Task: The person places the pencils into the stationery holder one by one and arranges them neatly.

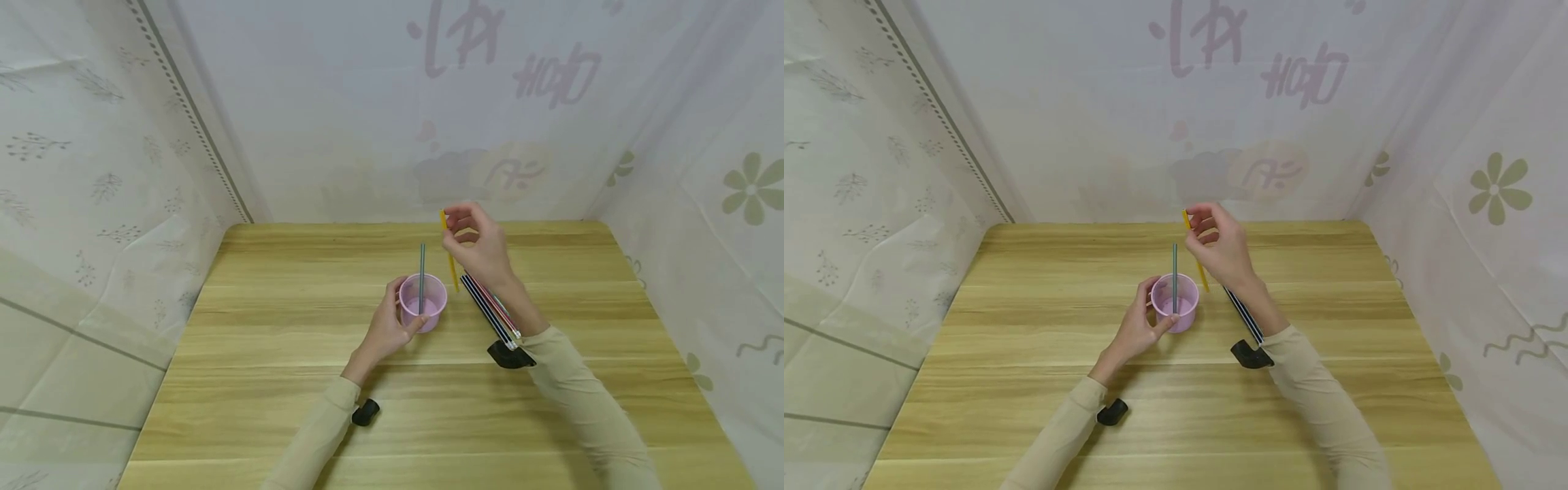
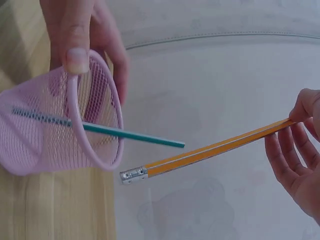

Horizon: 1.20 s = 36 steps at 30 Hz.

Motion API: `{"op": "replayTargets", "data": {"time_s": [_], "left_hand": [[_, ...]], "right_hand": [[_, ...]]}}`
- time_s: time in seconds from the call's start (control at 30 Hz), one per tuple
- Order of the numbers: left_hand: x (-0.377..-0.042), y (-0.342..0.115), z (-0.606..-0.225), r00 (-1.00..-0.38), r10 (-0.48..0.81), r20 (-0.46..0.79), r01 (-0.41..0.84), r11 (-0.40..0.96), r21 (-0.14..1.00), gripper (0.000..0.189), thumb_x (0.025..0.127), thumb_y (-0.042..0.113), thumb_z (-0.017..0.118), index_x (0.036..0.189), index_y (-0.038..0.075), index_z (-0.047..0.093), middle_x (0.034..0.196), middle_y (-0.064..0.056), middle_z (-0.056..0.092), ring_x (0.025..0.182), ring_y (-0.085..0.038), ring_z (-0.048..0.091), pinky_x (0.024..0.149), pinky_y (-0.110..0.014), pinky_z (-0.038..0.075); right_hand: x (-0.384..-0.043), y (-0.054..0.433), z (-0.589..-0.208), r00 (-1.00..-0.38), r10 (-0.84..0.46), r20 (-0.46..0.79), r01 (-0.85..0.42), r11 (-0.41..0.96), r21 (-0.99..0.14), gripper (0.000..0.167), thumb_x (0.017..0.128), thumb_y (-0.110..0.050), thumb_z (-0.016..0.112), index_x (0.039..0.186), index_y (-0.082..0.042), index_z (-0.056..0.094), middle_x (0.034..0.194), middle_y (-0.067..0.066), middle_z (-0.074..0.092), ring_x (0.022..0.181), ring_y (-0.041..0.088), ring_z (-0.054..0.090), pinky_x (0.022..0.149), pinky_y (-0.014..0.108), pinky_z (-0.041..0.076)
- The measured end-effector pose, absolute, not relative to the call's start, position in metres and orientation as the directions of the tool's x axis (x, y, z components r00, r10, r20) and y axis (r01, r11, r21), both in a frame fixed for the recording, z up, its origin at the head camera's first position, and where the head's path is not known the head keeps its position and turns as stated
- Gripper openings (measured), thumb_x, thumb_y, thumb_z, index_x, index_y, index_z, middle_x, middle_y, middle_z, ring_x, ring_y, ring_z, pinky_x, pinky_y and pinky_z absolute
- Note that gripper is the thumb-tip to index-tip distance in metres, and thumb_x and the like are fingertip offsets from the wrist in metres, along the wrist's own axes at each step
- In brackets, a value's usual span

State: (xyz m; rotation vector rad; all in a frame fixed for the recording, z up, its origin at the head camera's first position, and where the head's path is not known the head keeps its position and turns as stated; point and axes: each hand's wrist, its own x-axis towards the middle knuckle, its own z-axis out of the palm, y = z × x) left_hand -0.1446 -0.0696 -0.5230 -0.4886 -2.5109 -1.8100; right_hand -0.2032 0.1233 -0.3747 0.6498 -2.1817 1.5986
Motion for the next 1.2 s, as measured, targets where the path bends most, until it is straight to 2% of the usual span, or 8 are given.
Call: {"op": "replayTargets", "data": {"time_s": [0.3, 0.53, 0.8, 1.0, 1.2], "left_hand": [[-0.144, -0.071, -0.523, -0.949, 0.246, 0.198, 0.267, 0.292, 0.918, 0.087, 0.084, 0.013, 0.081, 0.153, 0.006, 0.029, 0.148, -0.017, 0.048, 0.133, -0.035, 0.053, 0.112, -0.045, 0.049], [-0.143, -0.07, -0.523, -0.947, 0.255, 0.195, 0.269, 0.302, 0.915, 0.086, 0.085, 0.015, 0.079, 0.153, 0.008, 0.028, 0.149, -0.016, 0.047, 0.135, -0.034, 0.053, 0.112, -0.044, 0.049], [-0.142, -0.071, -0.522, -0.952, 0.252, 0.174, 0.25, 0.308, 0.918, 0.086, 0.085, 0.015, 0.079, 0.154, 0.009, 0.027, 0.151, -0.014, 0.046, 0.136, -0.033, 0.052, 0.113, -0.044, 0.048], [-0.142, -0.07, -0.522, -0.95, 0.25, 0.188, 0.258, 0.285, 0.923, 0.086, 0.084, 0.014, 0.079, 0.153, 0.007, 0.028, 0.149, -0.019, 0.047, 0.134, -0.038, 0.052, 0.112, -0.049, 0.048], [-0.142, -0.069, -0.523, -0.954, 0.24, 0.179, 0.249, 0.303, 0.92, 0.087, 0.083, 0.013, 0.08, 0.153, 0.009, 0.029, 0.149, -0.016, 0.047, 0.134, -0.035, 0.054, 0.112, -0.044, 0.048]], "right_hand": [[-0.202, 0.101, -0.393, -0.853, -0.075, 0.517, -0.522, 0.15, -0.84, 0.034, 0.083, 0.017, 0.064, 0.116, 0.01, 0.061, 0.096, 0.024, 0.062, 0.082, 0.011, 0.063, 0.067, 0.015, 0.058], [-0.184, 0.091, -0.4, -0.895, -0.082, 0.438, -0.446, 0.155, -0.882, 0.031, 0.084, 0.02, 0.06, 0.116, 0.018, 0.057, 0.098, 0.033, 0.06, 0.083, 0.023, 0.062, 0.068, 0.016, 0.058], [-0.179, 0.091, -0.421, -0.9, -0.068, 0.43, -0.435, 0.158, -0.886, 0.032, 0.084, 0.02, 0.06, 0.116, 0.018, 0.056, 0.098, 0.034, 0.06, 0.082, 0.023, 0.063, 0.064, 0.018, 0.059], [-0.178, 0.096, -0.434, -0.915, -0.094, 0.391, -0.403, 0.211, -0.891, 0.032, 0.086, 0.017, 0.062, 0.117, 0.018, 0.056, 0.099, 0.034, 0.062, 0.084, 0.034, 0.064, 0.067, 0.018, 0.06], [-0.175, 0.103, -0.438, -0.922, -0.081, 0.379, -0.387, 0.231, -0.893, 0.031, 0.087, 0.016, 0.063, 0.118, 0.016, 0.059, 0.1, 0.033, 0.064, 0.087, 0.039, 0.064, 0.068, 0.017, 0.058]]}}
